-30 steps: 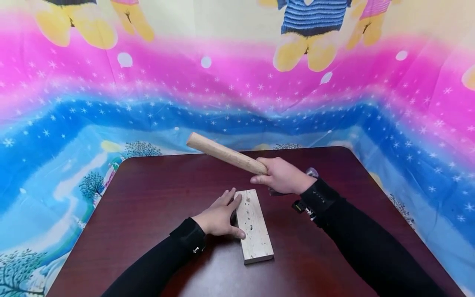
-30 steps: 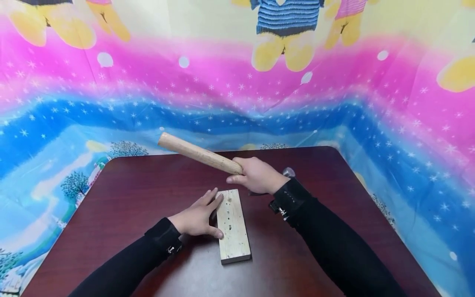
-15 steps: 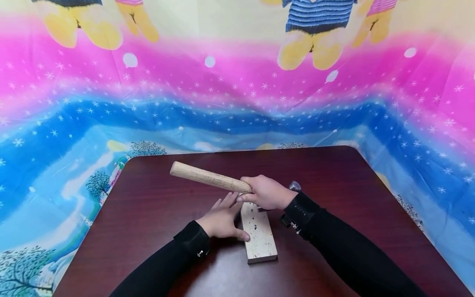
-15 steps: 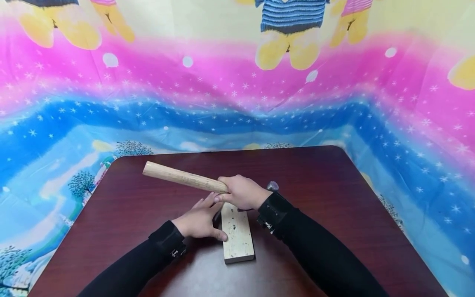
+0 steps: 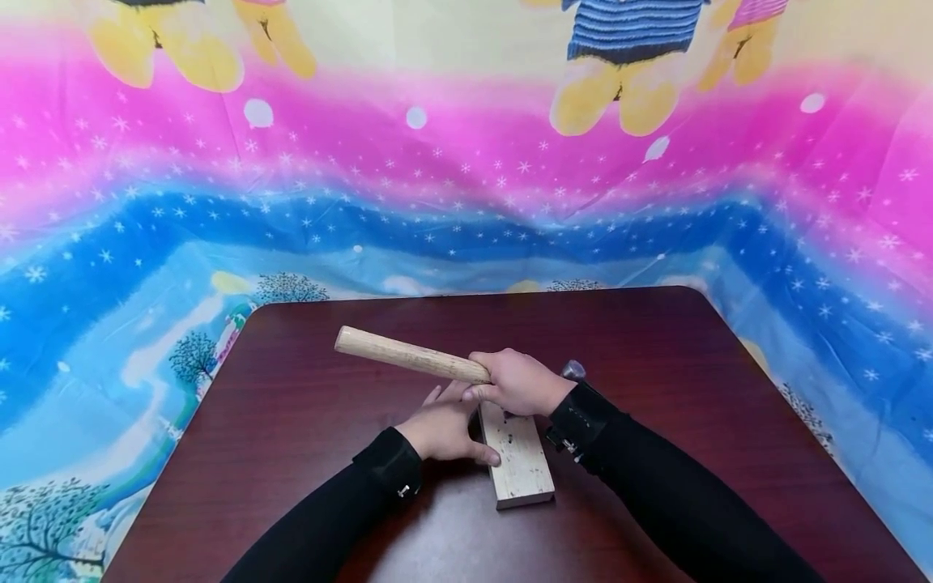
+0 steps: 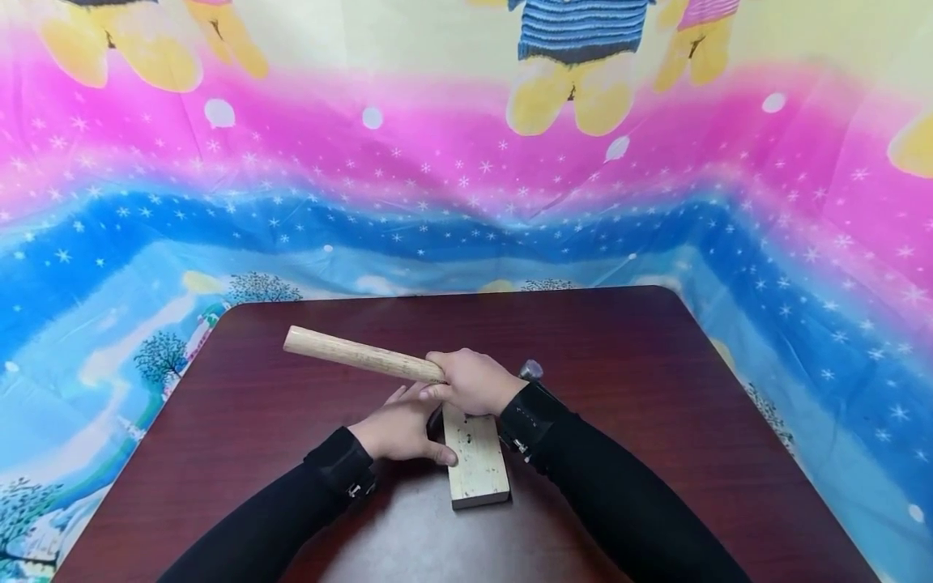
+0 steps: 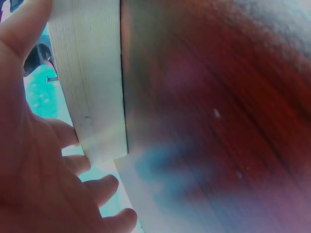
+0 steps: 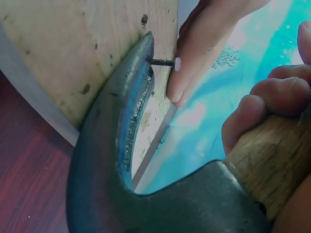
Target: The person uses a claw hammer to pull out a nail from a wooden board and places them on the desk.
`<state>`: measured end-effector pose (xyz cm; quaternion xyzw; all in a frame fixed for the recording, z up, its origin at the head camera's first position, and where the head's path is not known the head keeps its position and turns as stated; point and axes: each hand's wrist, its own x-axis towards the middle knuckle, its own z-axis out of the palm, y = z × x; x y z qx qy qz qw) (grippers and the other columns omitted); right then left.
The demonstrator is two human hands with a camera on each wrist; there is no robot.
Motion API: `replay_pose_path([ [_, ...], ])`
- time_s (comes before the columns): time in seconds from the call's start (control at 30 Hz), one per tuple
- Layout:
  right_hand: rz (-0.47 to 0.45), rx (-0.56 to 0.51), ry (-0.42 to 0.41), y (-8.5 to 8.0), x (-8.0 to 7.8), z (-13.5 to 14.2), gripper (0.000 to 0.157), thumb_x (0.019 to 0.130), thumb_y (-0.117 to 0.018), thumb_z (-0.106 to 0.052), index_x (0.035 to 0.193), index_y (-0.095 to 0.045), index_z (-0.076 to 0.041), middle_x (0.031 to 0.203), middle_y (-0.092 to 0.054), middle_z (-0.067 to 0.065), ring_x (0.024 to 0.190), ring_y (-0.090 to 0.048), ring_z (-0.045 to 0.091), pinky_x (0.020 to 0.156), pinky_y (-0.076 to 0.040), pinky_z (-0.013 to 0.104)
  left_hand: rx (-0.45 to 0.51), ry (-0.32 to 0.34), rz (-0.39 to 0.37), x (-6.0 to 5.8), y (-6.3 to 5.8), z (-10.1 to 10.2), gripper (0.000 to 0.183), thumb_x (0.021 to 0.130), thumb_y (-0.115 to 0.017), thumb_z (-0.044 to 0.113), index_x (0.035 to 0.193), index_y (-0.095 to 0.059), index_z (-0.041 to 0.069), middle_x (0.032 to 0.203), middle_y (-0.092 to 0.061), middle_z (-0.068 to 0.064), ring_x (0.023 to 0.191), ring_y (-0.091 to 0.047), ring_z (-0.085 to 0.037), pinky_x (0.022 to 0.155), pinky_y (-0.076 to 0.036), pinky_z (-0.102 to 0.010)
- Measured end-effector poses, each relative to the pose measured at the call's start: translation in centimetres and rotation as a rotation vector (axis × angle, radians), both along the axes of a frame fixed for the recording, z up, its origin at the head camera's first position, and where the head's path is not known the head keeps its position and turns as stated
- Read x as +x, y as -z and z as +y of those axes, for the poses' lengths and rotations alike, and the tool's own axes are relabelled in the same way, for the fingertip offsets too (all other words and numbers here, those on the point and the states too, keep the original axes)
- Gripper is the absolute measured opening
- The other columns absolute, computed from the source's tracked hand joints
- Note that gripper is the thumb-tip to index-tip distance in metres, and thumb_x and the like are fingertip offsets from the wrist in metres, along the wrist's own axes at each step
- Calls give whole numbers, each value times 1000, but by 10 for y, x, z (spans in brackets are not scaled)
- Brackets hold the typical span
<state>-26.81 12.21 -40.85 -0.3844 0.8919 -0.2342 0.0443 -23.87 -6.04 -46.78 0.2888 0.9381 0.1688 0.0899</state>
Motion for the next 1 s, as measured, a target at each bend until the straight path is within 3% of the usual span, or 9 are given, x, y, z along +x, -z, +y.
replay_pose_path([
  [0.13,9,-4,19,2,-1,-1,22,95,-67,-38,104,-58,-20,70,-51,-7,60,-49,8,60,-43,29,-16,0,-9,0,0,1,118,68,-73,77,160,-25,20,165,-13,-1,149,-10,-21,113,-17,-58],
  [0.27,-14,-36,28,3,-1,-7,24,96,-65,-41,105,-57,-21,71,-53,-6,61,-49,9,61,-43,29,-34,-8,19,0,-1,1,118,67,-73,78,159,-29,20,163,-20,-2,149,-13,-23,114,-16,-57],
  [0.47,-39,-92,46,2,4,-15,25,96,-64,-44,105,-57,-22,74,-55,-6,64,-52,9,62,-44,30,-34,20,122,0,-5,1,120,63,-76,77,156,-35,13,160,-30,-3,147,-20,-19,117,-13,-46],
  [0.53,-41,-109,52,3,5,-16,24,96,-65,-43,104,-57,-22,73,-54,-6,63,-51,9,62,-44,30,-8,44,140,-1,-5,1,120,62,-79,76,155,-36,11,158,-33,-2,145,-24,-18,117,-17,-40],
  [0.73,-85,-190,82,4,6,-10,21,96,-67,-38,97,-55,-21,68,-44,-6,59,-44,10,60,-38,29,44,76,84,-3,-7,3,117,62,-84,69,153,-38,11,154,-38,-1,138,-35,-13,109,-31,-27],
  [1.0,-110,-354,134,9,6,1,11,91,-74,-30,97,-66,-24,67,-50,-5,57,-43,12,58,-35,29,-52,54,58,-4,-10,5,128,63,-80,74,159,-24,10,162,-24,-8,145,-25,-22,112,-29,-32],
])
